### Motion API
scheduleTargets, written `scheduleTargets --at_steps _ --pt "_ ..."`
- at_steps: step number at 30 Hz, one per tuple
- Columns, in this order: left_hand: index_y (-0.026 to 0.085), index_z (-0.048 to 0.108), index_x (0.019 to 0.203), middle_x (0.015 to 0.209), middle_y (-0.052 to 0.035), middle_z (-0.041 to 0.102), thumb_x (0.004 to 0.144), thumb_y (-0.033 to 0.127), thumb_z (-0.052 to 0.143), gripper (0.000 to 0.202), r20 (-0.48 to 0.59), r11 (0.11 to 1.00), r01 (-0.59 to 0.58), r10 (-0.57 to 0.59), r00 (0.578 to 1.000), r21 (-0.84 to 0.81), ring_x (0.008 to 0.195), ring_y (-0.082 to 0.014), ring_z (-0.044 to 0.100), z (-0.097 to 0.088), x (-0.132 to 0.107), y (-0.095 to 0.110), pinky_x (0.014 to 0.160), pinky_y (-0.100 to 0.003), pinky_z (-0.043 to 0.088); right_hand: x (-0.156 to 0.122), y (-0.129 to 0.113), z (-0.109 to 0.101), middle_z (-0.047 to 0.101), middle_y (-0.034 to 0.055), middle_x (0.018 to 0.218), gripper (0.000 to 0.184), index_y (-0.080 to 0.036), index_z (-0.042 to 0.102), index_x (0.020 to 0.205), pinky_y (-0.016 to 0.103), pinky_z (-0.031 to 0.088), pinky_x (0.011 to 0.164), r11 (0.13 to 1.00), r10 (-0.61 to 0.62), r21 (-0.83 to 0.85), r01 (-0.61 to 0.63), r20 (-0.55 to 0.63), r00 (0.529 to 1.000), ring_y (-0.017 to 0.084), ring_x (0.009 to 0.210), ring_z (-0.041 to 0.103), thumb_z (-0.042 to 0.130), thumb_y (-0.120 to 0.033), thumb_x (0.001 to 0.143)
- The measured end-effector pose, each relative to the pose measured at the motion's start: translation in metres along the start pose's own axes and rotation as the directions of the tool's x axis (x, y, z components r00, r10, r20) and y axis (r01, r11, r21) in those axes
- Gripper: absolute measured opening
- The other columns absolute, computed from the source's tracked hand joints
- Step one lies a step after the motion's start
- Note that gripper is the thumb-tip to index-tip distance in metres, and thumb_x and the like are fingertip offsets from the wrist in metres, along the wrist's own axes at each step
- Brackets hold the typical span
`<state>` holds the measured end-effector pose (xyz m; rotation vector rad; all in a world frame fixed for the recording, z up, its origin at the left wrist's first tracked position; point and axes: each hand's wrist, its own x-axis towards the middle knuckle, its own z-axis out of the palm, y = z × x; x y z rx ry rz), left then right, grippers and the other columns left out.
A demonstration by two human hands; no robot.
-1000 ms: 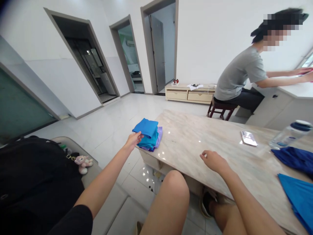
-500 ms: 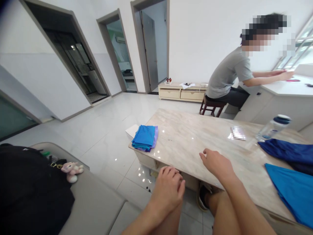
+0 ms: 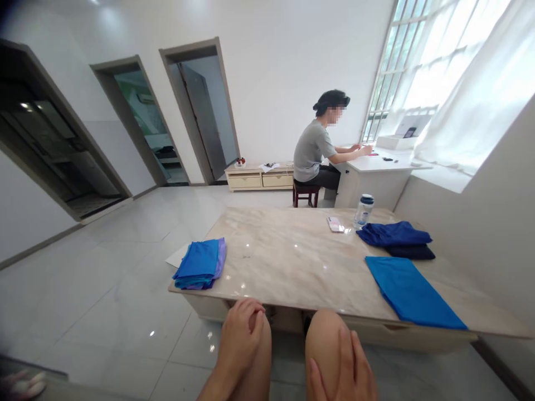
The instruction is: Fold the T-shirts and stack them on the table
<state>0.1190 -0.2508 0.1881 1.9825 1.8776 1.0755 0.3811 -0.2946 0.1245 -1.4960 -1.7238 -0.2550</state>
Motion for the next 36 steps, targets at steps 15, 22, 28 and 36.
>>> scheduleTargets --at_steps 15,22,28,36 --pt "0.020 0.073 0.104 0.109 -0.0078 0.076 0.100 0.010 0.056 0.020 0.049 0.956 -0.225 0.220 0.974 0.187 0.113 -0.0278 0.069 0.034 -0.006 0.053 0.110 -0.052 0.057 -0.008 -0.005 -0.015 0.053 0.0137 0.167 0.077 -0.031 0.029 0.175 0.053 0.061 0.106 0.970 0.239 0.012 -0.242 0.093 0.966 0.039 0.143 0.062 0.046 -0.065 0.108" --pt "0.023 0.076 0.127 0.136 -0.0096 0.077 0.104 0.016 0.054 0.032 -0.022 0.923 -0.289 0.304 0.952 0.254 0.137 -0.0303 0.065 0.025 -0.021 0.028 0.121 -0.058 0.051 -0.007 -0.004 -0.010 0.052 0.0136 0.167 0.076 -0.029 0.028 0.176 0.052 0.057 0.113 0.972 0.224 0.057 -0.230 0.087 0.971 0.037 0.147 0.059 0.047 -0.061 0.109" --pt "0.021 0.076 0.132 0.142 -0.0108 0.075 0.106 0.019 0.053 0.034 0.016 0.921 -0.283 0.289 0.957 0.267 0.142 -0.0306 0.063 0.027 -0.023 0.021 0.124 -0.059 0.050 -0.002 -0.010 -0.008 0.052 0.0159 0.167 0.076 -0.027 0.028 0.175 0.055 0.054 0.116 0.978 0.196 0.055 -0.200 0.066 0.978 0.038 0.147 0.058 0.049 -0.059 0.110" --pt "0.021 0.076 0.128 0.142 -0.0120 0.075 0.105 0.019 0.055 0.031 -0.005 0.899 -0.303 0.321 0.947 0.316 0.143 -0.0316 0.063 0.019 -0.032 0.040 0.125 -0.058 0.046 -0.003 -0.022 -0.013 0.048 0.0170 0.169 0.078 -0.028 0.024 0.177 0.057 0.056 0.116 0.978 0.187 0.077 -0.192 0.076 0.980 0.038 0.149 0.056 0.053 -0.055 0.110"
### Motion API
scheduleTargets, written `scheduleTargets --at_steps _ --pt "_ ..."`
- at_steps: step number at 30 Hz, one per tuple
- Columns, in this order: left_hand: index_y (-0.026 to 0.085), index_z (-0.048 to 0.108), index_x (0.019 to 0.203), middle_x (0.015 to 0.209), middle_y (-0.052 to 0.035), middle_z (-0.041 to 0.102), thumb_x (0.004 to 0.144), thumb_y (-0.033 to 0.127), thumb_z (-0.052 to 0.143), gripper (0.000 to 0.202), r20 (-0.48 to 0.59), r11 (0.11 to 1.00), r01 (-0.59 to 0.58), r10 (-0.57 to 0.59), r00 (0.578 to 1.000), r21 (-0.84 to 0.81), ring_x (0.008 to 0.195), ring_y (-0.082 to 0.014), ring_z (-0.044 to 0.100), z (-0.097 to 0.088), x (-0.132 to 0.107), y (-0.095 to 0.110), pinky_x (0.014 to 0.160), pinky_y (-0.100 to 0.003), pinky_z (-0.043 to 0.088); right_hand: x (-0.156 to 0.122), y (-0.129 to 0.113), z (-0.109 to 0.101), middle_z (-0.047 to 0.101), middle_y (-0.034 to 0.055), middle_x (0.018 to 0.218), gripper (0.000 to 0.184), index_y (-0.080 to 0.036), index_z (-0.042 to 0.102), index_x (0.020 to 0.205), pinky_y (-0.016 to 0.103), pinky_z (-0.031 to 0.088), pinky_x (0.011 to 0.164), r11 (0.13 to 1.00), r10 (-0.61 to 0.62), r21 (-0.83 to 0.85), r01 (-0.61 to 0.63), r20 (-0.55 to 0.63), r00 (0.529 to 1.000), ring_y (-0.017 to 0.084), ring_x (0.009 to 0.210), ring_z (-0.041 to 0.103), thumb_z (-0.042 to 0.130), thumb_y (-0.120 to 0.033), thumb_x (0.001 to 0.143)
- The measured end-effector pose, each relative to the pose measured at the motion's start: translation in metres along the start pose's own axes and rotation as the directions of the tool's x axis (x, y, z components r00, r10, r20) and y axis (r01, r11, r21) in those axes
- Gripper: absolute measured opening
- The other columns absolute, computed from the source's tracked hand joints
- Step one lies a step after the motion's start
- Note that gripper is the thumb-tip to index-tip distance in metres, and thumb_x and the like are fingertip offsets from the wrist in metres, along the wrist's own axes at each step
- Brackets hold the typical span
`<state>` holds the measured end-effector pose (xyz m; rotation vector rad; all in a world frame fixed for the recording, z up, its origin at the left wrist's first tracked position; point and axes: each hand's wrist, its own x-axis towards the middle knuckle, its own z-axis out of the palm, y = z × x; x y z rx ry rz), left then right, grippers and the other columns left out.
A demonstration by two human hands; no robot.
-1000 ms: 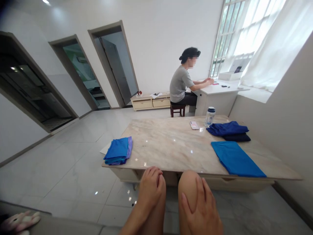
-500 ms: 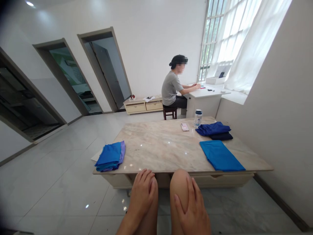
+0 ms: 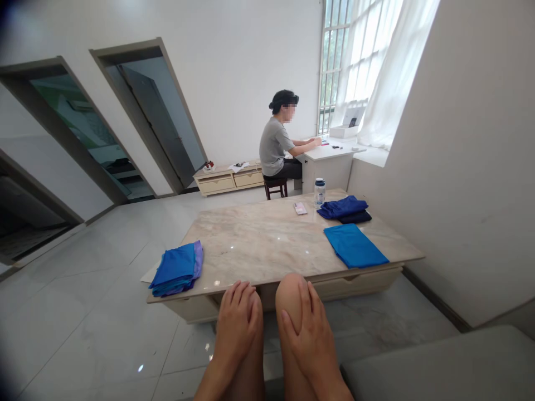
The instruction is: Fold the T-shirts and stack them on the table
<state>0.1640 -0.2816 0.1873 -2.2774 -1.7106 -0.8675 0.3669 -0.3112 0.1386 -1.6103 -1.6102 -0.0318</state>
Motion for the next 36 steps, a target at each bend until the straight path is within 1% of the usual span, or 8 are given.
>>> scheduleTargets --at_steps 8,18,21,23,25,30,33,36 --pt "0.020 0.072 0.139 0.149 -0.0118 0.072 0.108 0.028 0.051 0.039 -0.048 0.995 -0.088 0.090 0.995 0.053 0.145 -0.0348 0.059 0.016 -0.012 -0.024 0.122 -0.057 0.046 0.005 0.002 -0.003 0.045 0.0153 0.173 0.080 -0.030 0.026 0.177 0.058 0.053 0.122 0.998 0.033 0.052 -0.035 0.045 0.998 0.037 0.154 0.052 0.061 -0.046 0.107" --pt "0.022 0.063 0.151 0.151 -0.0138 0.068 0.106 0.036 0.047 0.050 -0.014 0.990 -0.135 0.135 0.991 -0.041 0.153 -0.0366 0.050 0.014 -0.009 -0.034 0.126 -0.059 0.041 0.019 0.007 -0.017 0.042 0.0134 0.176 0.083 -0.027 0.036 0.175 0.055 0.041 0.132 0.959 0.102 0.241 -0.147 0.190 0.976 0.034 0.160 0.045 0.070 -0.045 0.101" --pt "0.022 0.065 0.149 0.147 -0.0150 0.070 0.105 0.036 0.047 0.049 0.010 0.987 -0.153 0.154 0.988 -0.055 0.151 -0.0385 0.052 0.018 -0.008 -0.037 0.126 -0.062 0.041 0.054 0.044 -0.022 0.067 0.0126 0.154 0.050 -0.022 0.063 0.153 0.047 0.049 0.124 0.887 0.100 0.395 -0.238 0.338 0.936 0.028 0.142 0.063 0.055 -0.045 0.110" --pt "0.025 0.065 0.150 0.147 -0.0138 0.070 0.103 0.034 0.048 0.050 0.014 0.984 -0.163 0.164 0.986 -0.074 0.149 -0.0384 0.053 0.019 -0.009 -0.037 0.126 -0.063 0.040 0.082 0.082 -0.023 0.080 0.0114 0.126 0.038 -0.020 0.077 0.124 0.042 0.059 0.106 0.853 0.205 0.372 -0.365 0.405 0.891 0.027 0.118 0.074 0.048 -0.041 0.111" --pt "0.029 0.063 0.153 0.147 -0.0118 0.070 0.102 0.034 0.050 0.053 -0.001 0.982 -0.158 0.159 0.987 -0.099 0.149 -0.0382 0.053 0.021 -0.012 -0.037 0.126 -0.064 0.040 0.106 0.125 -0.022 0.081 0.0121 0.115 0.029 -0.018 0.077 0.115 0.040 0.059 0.097 0.870 0.337 0.235 -0.434 0.358 0.871 0.027 0.108 0.075 0.053 -0.032 0.107" --pt "0.028 0.058 0.158 0.150 -0.0126 0.068 0.103 0.036 0.049 0.056 0.024 0.985 -0.130 0.133 0.991 -0.114 0.151 -0.0394 0.051 0.026 -0.013 -0.043 0.126 -0.065 0.040 0.137 0.209 -0.005 0.074 0.0195 0.122 0.024 -0.010 0.073 0.119 0.041 0.048 0.106 0.873 0.455 -0.263 -0.411 0.138 0.880 0.030 0.118 0.063 0.060 -0.021 0.102" --pt "0.024 0.060 0.155 0.148 -0.0142 0.069 0.105 0.037 0.048 0.052 0.043 0.986 -0.142 0.146 0.988 -0.088 0.148 -0.0392 0.053 0.028 -0.005 -0.046 0.124 -0.063 0.042 0.144 0.226 0.006 0.068 0.0239 0.131 0.030 -0.008 0.070 0.126 0.044 0.046 0.108 0.820 0.474 -0.429 -0.379 0.138 0.869 0.034 0.124 0.055 0.068 -0.028 0.103" --pt "0.023 0.063 0.150 0.145 -0.0142 0.070 0.106 0.038 0.047 0.049 0.031 0.986 -0.156 0.158 0.987 -0.054 0.144 -0.0383 0.055 0.026 0.001 -0.043 0.122 -0.061 0.044 0.153 0.222 0.005 0.066 0.0225 0.132 0.022 -0.010 0.069 0.120 0.045 0.045 0.107 0.813 0.465 -0.487 -0.319 0.212 0.860 0.033 0.125 0.053 0.069 -0.026 0.105"
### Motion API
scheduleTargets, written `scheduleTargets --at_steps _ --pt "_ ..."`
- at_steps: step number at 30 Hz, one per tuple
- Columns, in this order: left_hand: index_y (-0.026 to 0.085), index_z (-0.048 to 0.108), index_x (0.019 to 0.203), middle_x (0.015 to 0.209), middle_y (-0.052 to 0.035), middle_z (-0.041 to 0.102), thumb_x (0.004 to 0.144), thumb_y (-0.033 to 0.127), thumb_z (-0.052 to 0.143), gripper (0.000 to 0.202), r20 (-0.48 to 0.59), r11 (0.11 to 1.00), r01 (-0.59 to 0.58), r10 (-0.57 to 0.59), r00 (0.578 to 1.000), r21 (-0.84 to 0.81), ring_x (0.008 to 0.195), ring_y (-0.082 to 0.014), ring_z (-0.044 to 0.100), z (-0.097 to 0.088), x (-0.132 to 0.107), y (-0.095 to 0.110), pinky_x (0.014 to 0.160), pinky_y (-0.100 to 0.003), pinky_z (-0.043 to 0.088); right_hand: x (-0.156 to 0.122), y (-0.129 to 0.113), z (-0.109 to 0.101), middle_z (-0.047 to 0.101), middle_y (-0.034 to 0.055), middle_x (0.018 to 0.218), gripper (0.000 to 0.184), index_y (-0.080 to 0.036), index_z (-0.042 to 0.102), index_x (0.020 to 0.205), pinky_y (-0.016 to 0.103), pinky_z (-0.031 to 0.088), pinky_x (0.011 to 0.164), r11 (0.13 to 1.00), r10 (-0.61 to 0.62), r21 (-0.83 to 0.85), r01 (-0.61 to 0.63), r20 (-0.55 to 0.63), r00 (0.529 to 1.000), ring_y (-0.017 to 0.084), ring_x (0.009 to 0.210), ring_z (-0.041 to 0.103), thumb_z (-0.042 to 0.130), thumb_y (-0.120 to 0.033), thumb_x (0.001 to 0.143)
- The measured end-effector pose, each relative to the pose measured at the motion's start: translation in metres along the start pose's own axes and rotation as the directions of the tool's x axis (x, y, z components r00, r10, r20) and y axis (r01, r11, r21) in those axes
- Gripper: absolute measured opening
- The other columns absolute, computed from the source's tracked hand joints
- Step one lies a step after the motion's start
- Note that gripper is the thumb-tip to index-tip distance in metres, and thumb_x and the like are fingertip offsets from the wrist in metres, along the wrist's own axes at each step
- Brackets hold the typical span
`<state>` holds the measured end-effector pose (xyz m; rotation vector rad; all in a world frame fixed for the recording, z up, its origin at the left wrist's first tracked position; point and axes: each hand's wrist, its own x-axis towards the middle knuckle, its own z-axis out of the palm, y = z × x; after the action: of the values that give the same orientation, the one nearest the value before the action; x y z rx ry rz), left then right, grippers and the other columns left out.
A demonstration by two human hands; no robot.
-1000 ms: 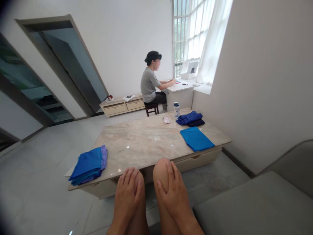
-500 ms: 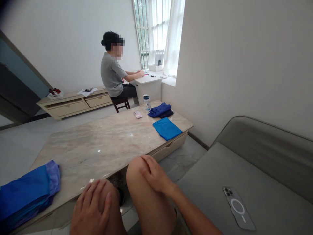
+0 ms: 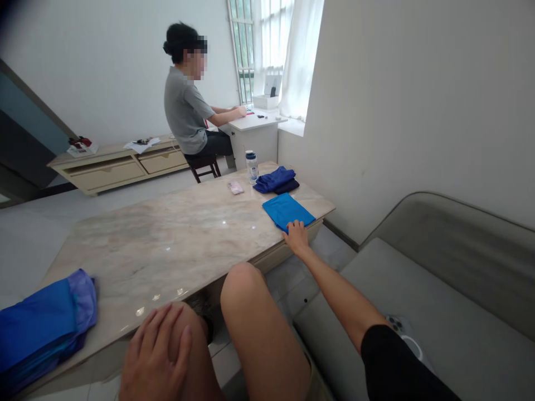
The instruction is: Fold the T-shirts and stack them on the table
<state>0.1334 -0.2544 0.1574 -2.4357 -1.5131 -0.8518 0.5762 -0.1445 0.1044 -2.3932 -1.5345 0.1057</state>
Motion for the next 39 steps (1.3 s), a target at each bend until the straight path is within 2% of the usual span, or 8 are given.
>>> scheduleTargets --at_steps 8,12,15,19,24,28,34,39 --pt "0.025 0.063 0.151 0.155 -0.0154 0.064 0.103 0.032 0.052 0.050 0.002 1.000 -0.017 0.017 1.000 0.005 0.155 -0.0416 0.047 -0.007 -0.010 0.022 0.123 -0.066 0.041 -0.003 -0.019 -0.034 0.071 0.0195 0.123 0.010 -0.010 0.063 0.098 0.039 0.044 0.105 0.999 -0.037 0.037 0.035 0.044 0.998 0.025 0.126 0.058 0.062 -0.014 0.107" --pt "0.018 0.060 0.152 0.159 -0.0206 0.060 0.106 0.033 0.049 0.049 -0.007 0.999 -0.012 0.012 1.000 0.048 0.155 -0.0433 0.046 -0.009 -0.010 0.023 0.123 -0.067 0.041 0.016 -0.032 -0.060 0.073 0.0211 0.120 0.024 -0.003 0.060 0.117 0.038 0.044 0.105 0.998 0.000 0.059 0.000 0.008 1.000 0.021 0.117 0.067 0.042 -0.019 0.117" --pt "0.014 0.063 0.149 0.157 -0.0217 0.061 0.107 0.032 0.047 0.048 0.001 0.998 0.001 -0.001 1.000 0.064 0.153 -0.0426 0.048 -0.010 -0.008 0.023 0.123 -0.065 0.042 0.042 -0.051 -0.103 0.072 0.0237 0.124 0.032 -0.003 0.055 0.133 0.041 0.046 0.105 0.995 0.007 0.101 0.001 -0.072 0.997 0.025 0.116 0.070 0.036 -0.025 0.119" --pt "0.018 0.069 0.141 0.151 -0.0172 0.067 0.105 0.032 0.051 0.042 0.024 0.999 0.022 -0.023 0.999 0.045 0.149 -0.0402 0.051 -0.011 -0.006 0.023 0.122 -0.063 0.043 0.069 -0.084 -0.180 0.073 0.0221 0.122 0.027 -0.007 0.058 0.129 0.046 0.047 0.107 0.943 0.019 0.326 0.070 -0.262 0.965 0.030 0.115 0.067 0.045 -0.026 0.116" --pt "0.021 0.073 0.128 0.133 -0.0137 0.073 0.105 0.037 0.053 0.034 0.017 0.972 0.134 -0.133 0.991 -0.193 0.129 -0.0338 0.066 -0.014 0.036 0.021 0.114 -0.058 0.052 0.074 -0.137 -0.255 0.071 0.0137 0.113 0.020 -0.006 0.057 0.120 0.047 0.051 0.108 0.766 -0.079 0.557 0.320 -0.413 0.907 0.023 0.111 0.065 0.050 -0.023 0.113" --pt "0.021 0.067 0.133 0.131 -0.0146 0.070 0.102 0.041 0.061 0.038 -0.065 0.903 0.157 -0.199 0.978 -0.401 0.129 -0.0332 0.067 -0.022 0.098 0.026 0.115 -0.055 0.054 0.054 -0.186 -0.291 0.069 0.0060 0.106 0.010 -0.019 0.053 0.113 0.045 0.063 0.092 0.482 -0.069 0.802 0.352 -0.366 0.928 0.021 0.098 0.070 0.057 -0.028 0.110" --pt "0.021 0.058 0.150 0.146 -0.0172 0.067 0.086 0.049 0.086 0.075 -0.066 0.852 0.192 -0.254 0.965 -0.486 0.139 -0.0378 0.062 -0.025 0.158 0.027 0.120 -0.058 0.049 0.018 -0.240 -0.315 0.070 0.0027 0.095 0.024 -0.028 0.046 0.104 0.042 0.071 0.077 0.195 -0.214 0.946 0.258 -0.216 0.953 0.021 0.086 0.074 0.069 -0.036 0.106" --pt "0.021 0.070 0.133 0.118 -0.0110 0.079 0.091 0.041 0.081 0.048 0.125 0.830 0.214 -0.175 0.977 -0.515 0.120 -0.0318 0.074 -0.031 0.189 -0.013 0.110 -0.048 0.056 0.023 -0.270 -0.320 0.070 0.0037 0.102 0.028 -0.029 0.045 0.107 0.038 0.071 0.079 0.101 -0.277 0.947 0.304 -0.267 0.923 0.020 0.093 0.075 0.070 -0.043 0.104"
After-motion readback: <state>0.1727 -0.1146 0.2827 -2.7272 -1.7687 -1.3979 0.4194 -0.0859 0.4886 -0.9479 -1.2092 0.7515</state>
